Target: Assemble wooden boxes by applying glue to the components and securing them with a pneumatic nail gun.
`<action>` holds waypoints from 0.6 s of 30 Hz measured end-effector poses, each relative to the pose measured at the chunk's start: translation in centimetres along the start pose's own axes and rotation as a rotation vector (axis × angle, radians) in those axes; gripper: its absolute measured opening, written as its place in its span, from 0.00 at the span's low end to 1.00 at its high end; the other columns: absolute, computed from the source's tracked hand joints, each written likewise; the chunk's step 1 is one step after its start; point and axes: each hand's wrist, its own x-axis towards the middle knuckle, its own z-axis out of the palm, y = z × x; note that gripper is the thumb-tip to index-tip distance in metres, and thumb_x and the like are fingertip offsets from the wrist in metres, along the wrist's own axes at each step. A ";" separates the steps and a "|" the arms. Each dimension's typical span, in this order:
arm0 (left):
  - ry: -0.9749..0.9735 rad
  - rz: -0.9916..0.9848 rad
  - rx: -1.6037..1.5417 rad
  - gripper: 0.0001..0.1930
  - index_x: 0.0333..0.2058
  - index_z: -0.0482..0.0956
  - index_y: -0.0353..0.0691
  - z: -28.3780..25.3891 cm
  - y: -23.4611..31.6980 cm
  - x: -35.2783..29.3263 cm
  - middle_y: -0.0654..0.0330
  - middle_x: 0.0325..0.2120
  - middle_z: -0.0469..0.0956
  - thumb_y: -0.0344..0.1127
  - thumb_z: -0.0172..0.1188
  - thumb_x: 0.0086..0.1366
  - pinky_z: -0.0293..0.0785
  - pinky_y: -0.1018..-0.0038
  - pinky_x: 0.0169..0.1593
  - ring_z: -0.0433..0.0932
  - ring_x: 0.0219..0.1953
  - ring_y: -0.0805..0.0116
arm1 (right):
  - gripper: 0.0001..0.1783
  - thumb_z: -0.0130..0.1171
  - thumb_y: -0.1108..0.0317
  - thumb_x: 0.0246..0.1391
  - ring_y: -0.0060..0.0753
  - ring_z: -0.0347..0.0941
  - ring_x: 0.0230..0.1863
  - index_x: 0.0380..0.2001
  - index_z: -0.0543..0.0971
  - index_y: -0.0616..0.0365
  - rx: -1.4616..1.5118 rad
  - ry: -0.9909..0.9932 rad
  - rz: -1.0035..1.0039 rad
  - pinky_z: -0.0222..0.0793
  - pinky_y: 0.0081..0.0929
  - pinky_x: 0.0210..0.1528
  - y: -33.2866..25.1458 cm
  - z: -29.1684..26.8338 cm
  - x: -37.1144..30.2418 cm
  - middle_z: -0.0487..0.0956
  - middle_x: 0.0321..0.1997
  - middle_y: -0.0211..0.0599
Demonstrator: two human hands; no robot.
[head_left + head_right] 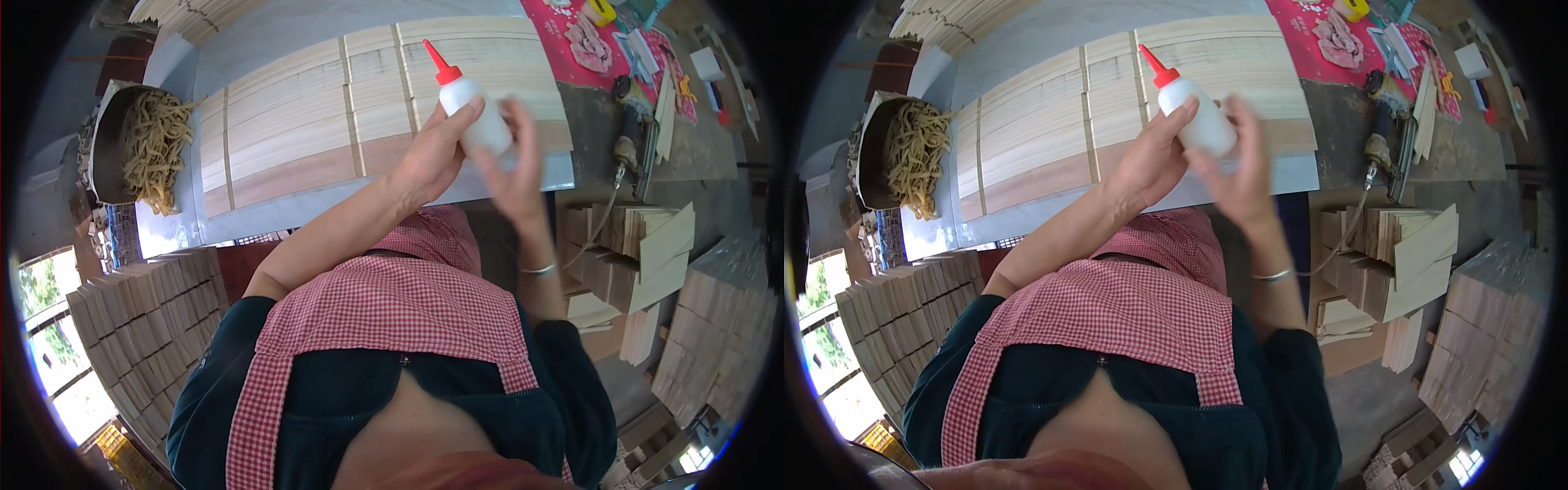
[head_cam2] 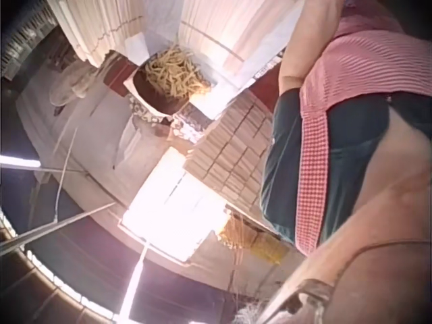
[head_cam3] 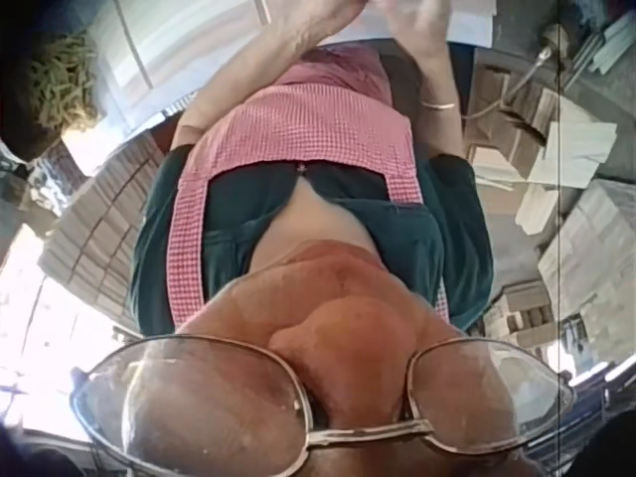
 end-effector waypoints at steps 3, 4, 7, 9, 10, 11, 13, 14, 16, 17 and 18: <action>0.057 -0.086 -0.112 0.30 0.63 0.60 0.31 -0.2 -0.4 -0.2 0.46 0.58 0.68 0.47 0.55 0.73 0.66 0.62 0.64 0.68 0.63 0.56 | 0.44 0.72 0.69 0.48 0.47 0.73 0.54 0.66 0.61 0.64 -0.065 0.109 0.067 0.72 0.39 0.54 -1.8 3.5 -0.9 0.71 0.58 0.51; 0.081 -0.126 -0.168 0.30 0.64 0.61 0.32 -0.2 -0.4 -0.3 0.45 0.59 0.67 0.48 0.55 0.73 0.66 0.62 0.64 0.67 0.63 0.57 | 0.44 0.74 0.69 0.46 0.47 0.74 0.51 0.64 0.62 0.63 -0.076 0.151 0.116 0.73 0.39 0.52 -1.2 3.5 -0.6 0.71 0.57 0.51; 0.049 -0.134 -0.066 0.31 0.65 0.61 0.33 -0.4 -0.4 -1.0 0.45 0.62 0.65 0.49 0.55 0.73 0.63 0.61 0.66 0.65 0.65 0.56 | 0.41 0.75 0.68 0.45 0.46 0.75 0.46 0.60 0.64 0.62 -0.125 0.237 0.205 0.75 0.38 0.46 -0.3 2.1 1.7 0.71 0.53 0.51; -0.068 -0.063 0.251 0.33 0.66 0.61 0.33 -0.4 -0.4 -1.5 0.44 0.66 0.61 0.51 0.55 0.73 0.59 0.59 0.69 0.61 0.68 0.54 | 0.38 0.74 0.63 0.48 0.42 0.75 0.45 0.58 0.65 0.61 -0.039 0.312 0.154 0.76 0.34 0.44 -1.5 -0.1 4.2 0.72 0.52 0.50; -0.125 -0.027 0.410 0.33 0.66 0.60 0.33 -0.6 -0.3 -1.6 0.44 0.67 0.59 0.51 0.54 0.73 0.58 0.58 0.70 0.60 0.69 0.53 | 0.37 0.73 0.61 0.50 0.40 0.75 0.45 0.58 0.65 0.61 -0.027 0.373 0.057 0.76 0.33 0.44 -1.8 -1.0 5.3 0.72 0.52 0.50; -0.125 -0.026 0.409 0.33 0.66 0.60 0.33 -0.9 -0.3 -1.6 0.44 0.67 0.59 0.51 0.54 0.73 0.58 0.58 0.70 0.60 0.69 0.53 | 0.36 0.73 0.60 0.51 0.39 0.75 0.43 0.57 0.66 0.62 0.098 0.482 0.031 0.76 0.31 0.43 -2.7 -1.8 6.4 0.73 0.50 0.49; -0.189 0.276 1.155 0.36 0.68 0.59 0.35 -2.5 -0.3 -1.5 0.47 0.70 0.56 0.55 0.52 0.72 0.53 0.55 0.72 0.55 0.72 0.51 | 0.35 0.72 0.59 0.52 0.37 0.75 0.42 0.57 0.67 0.62 0.210 0.601 0.002 0.75 0.29 0.43 -2.3 -3.3 7.4 0.74 0.49 0.47; -0.220 0.441 1.525 0.37 0.68 0.59 0.35 -3.4 -0.4 -1.5 0.48 0.71 0.54 0.57 0.52 0.72 0.50 0.54 0.73 0.52 0.73 0.51 | 0.34 0.72 0.58 0.52 0.35 0.75 0.39 0.55 0.68 0.62 0.148 0.512 0.092 0.75 0.27 0.40 -0.6 -4.6 8.0 0.75 0.46 0.46; -0.259 0.630 1.887 0.38 0.69 0.58 0.36 -4.8 -0.4 -1.4 0.49 0.72 0.53 0.59 0.51 0.72 0.48 0.53 0.74 0.50 0.75 0.50 | 0.33 0.73 0.58 0.51 0.32 0.74 0.37 0.53 0.69 0.63 0.079 0.434 0.176 0.75 0.25 0.37 1.5 -6.5 8.3 0.76 0.43 0.45; -0.240 0.593 1.955 0.39 0.69 0.58 0.36 -5.6 -0.4 -1.3 0.50 0.72 0.51 0.60 0.50 0.71 0.45 0.52 0.75 0.47 0.75 0.50 | 0.32 0.73 0.58 0.51 0.31 0.74 0.35 0.52 0.70 0.63 0.101 0.506 0.223 0.74 0.24 0.35 2.1 -7.2 8.3 0.77 0.42 0.44; -0.217 0.555 2.023 0.39 0.69 0.57 0.36 -6.2 -0.3 -1.2 0.51 0.73 0.50 0.61 0.49 0.71 0.43 0.52 0.75 0.45 0.76 0.50 | 0.32 0.73 0.57 0.51 0.30 0.74 0.34 0.51 0.71 0.63 0.127 0.576 0.269 0.73 0.22 0.33 2.7 -7.9 8.4 0.77 0.42 0.44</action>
